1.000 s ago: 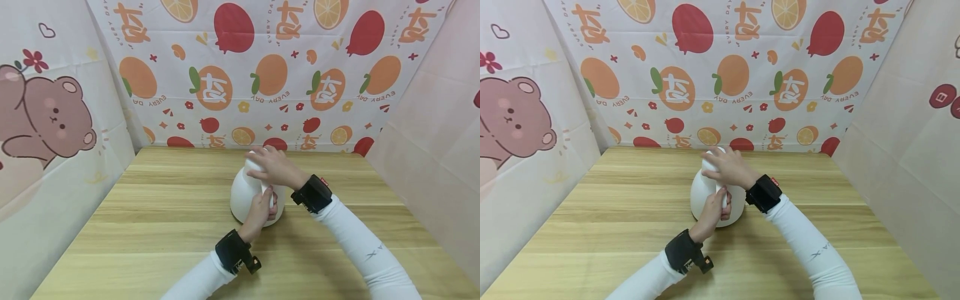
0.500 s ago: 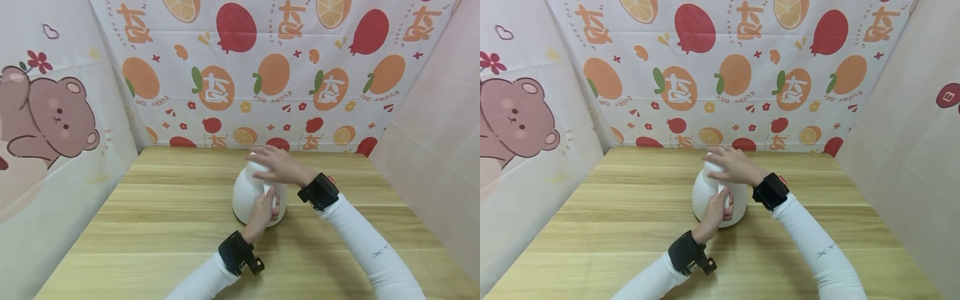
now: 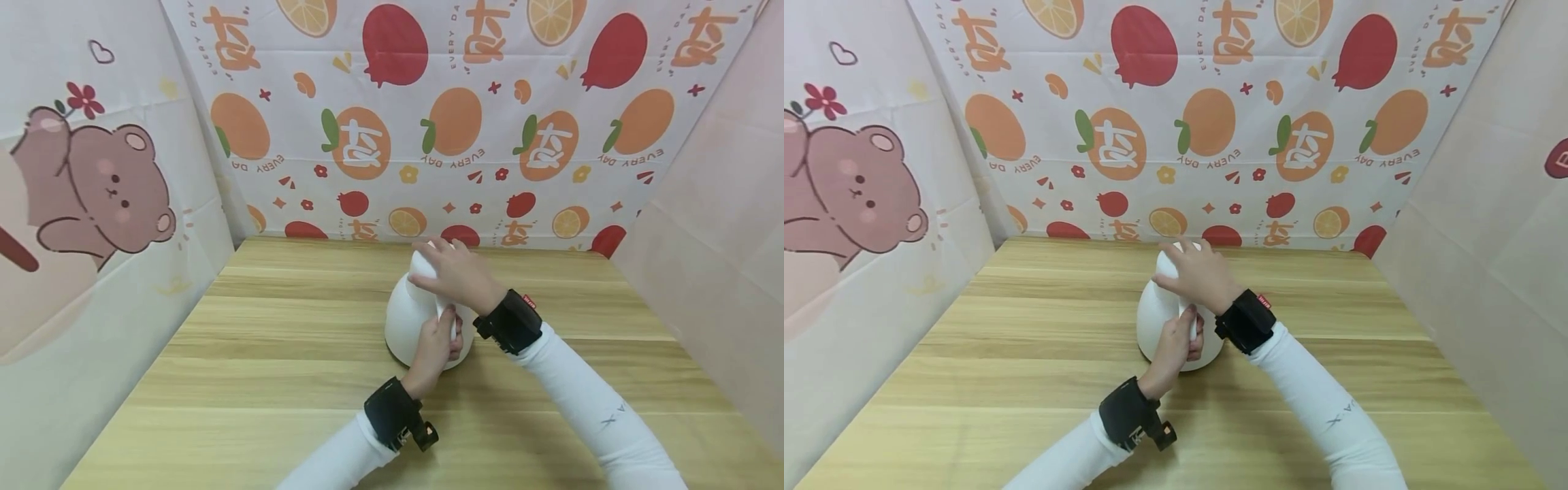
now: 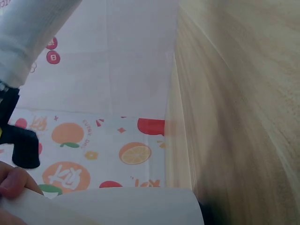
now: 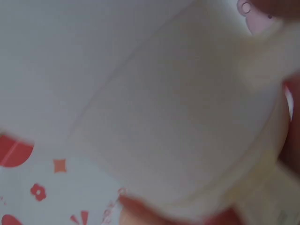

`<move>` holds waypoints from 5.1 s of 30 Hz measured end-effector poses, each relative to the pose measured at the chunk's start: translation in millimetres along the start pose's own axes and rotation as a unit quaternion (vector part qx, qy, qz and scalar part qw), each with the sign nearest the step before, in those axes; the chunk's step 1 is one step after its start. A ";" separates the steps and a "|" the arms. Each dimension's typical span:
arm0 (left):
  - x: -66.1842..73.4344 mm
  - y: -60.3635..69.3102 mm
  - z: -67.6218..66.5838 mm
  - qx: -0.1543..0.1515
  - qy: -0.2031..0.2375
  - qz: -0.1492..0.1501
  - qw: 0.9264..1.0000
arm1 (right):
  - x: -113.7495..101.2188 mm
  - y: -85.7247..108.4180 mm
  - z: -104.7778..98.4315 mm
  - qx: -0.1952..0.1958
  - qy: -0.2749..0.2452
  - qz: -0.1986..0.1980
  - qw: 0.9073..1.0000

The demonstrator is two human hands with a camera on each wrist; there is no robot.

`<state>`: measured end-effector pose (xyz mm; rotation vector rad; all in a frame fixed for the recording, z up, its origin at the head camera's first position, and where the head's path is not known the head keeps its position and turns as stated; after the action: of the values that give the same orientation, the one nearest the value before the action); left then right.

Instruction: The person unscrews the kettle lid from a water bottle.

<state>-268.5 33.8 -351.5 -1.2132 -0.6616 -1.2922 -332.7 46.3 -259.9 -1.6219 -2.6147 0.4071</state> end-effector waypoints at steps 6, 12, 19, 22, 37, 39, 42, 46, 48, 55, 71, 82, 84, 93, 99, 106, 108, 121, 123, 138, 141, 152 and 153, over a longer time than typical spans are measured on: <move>9.2 5.2 4.2 -0.005 0.001 -0.006 1.000 | 2.3 0.5 3.1 0.004 0.038 0.075 0.996; 9.3 3.1 4.5 -0.014 -0.006 -0.018 1.000 | 1.5 -0.7 0.1 0.057 0.063 0.026 0.996; 9.3 1.4 4.7 -0.036 -0.007 -0.015 0.999 | -1.1 -1.1 -4.9 0.094 0.068 -0.039 0.992; 9.5 0.6 4.1 -0.041 -0.007 -0.011 0.999 | -0.6 -2.1 -5.5 0.104 0.060 -0.071 0.990; 9.3 -0.1 2.9 -0.034 -0.002 -0.010 0.999 | 4.2 -3.4 -3.5 0.096 0.022 -0.212 0.972; 9.9 0.5 2.8 -0.033 -0.004 -0.008 0.999 | 5.7 -4.5 -2.3 0.088 0.017 -0.221 0.971; 4.7 -1.0 1.3 -0.033 -0.004 -0.009 0.999 | 7.3 -4.8 -2.0 0.079 0.002 -0.234 0.969; -7.7 -5.5 -1.8 -0.032 0.001 -0.006 0.999 | 8.3 -3.9 -4.1 0.081 -0.014 -0.250 0.965; -12.2 -6.6 -2.5 -0.031 0.000 -0.002 1.000 | 8.9 -3.3 -4.7 0.084 -0.015 -0.254 0.964; -15.2 -6.1 -5.3 -0.023 -0.012 0.005 1.000 | 5.3 -3.5 -4.8 0.064 -0.009 -0.235 0.970; -16.6 -5.4 -7.8 -0.009 -0.007 -0.002 1.000 | -4.6 -0.1 -3.2 0.148 0.043 -0.062 0.986; -15.1 -5.9 -8.5 -0.010 -0.008 0.001 1.000 | -1.7 4.1 -8.9 0.184 -0.057 -0.248 0.949; -14.7 -5.6 -8.4 -0.006 -0.008 0.003 1.000 | -1.3 4.6 -9.6 0.178 -0.073 -0.273 0.943; -14.5 -6.1 -9.2 0.004 -0.009 0.007 1.000 | -2.0 4.2 -9.9 0.140 -0.082 -0.279 0.946; -13.0 -5.8 -9.4 0.010 -0.011 0.010 1.000 | -3.2 2.2 -5.4 0.109 -0.044 -0.151 0.982; -13.8 -5.3 -9.6 0.009 0.000 0.008 1.000 | -0.6 3.1 -1.2 0.133 -0.016 -0.065 0.989; -14.5 -5.5 -10.3 0.009 -0.001 0.004 1.000 | -0.4 3.5 -1.6 0.144 -0.019 -0.077 0.986; 9.6 2.1 -3.5 0.000 -0.014 -0.003 1.000 | 4.1 7.1 -8.6 0.171 -0.096 -0.232 0.953; 10.3 2.2 -3.3 -0.001 -0.018 -0.003 1.000 | 4.4 7.7 -9.2 0.168 -0.110 -0.254 0.946; 9.7 2.2 -2.7 0.009 -0.006 -0.018 1.000 | -1.1 6.2 -2.9 0.133 -0.003 -0.100 0.986; 10.2 1.9 -2.4 0.007 -0.005 -0.017 1.000 | -0.8 6.3 -2.7 0.136 0.002 -0.085 0.987; 11.4 3.3 -2.6 0.007 -0.012 -0.009 1.000 | 0.8 8.4 -4.5 0.166 -0.027 -0.135 0.976; 11.6 3.3 -2.5 0.008 -0.014 -0.008 1.000 | 1.4 8.4 -4.6 0.169 -0.032 -0.143 0.975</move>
<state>-263.4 26.9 -342.6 -1.2177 -0.7010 -1.2831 -325.2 52.0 -257.6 -1.1288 -2.5853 0.8407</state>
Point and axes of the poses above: each hand's wrist, its own y-axis away from the middle knuckle, its own z-axis out of the palm, x = y × z, the point moved 9 cm from there along -y, towards the middle knuckle, and after that the axes turned 8 degrees about z, right-handed, at the moved point
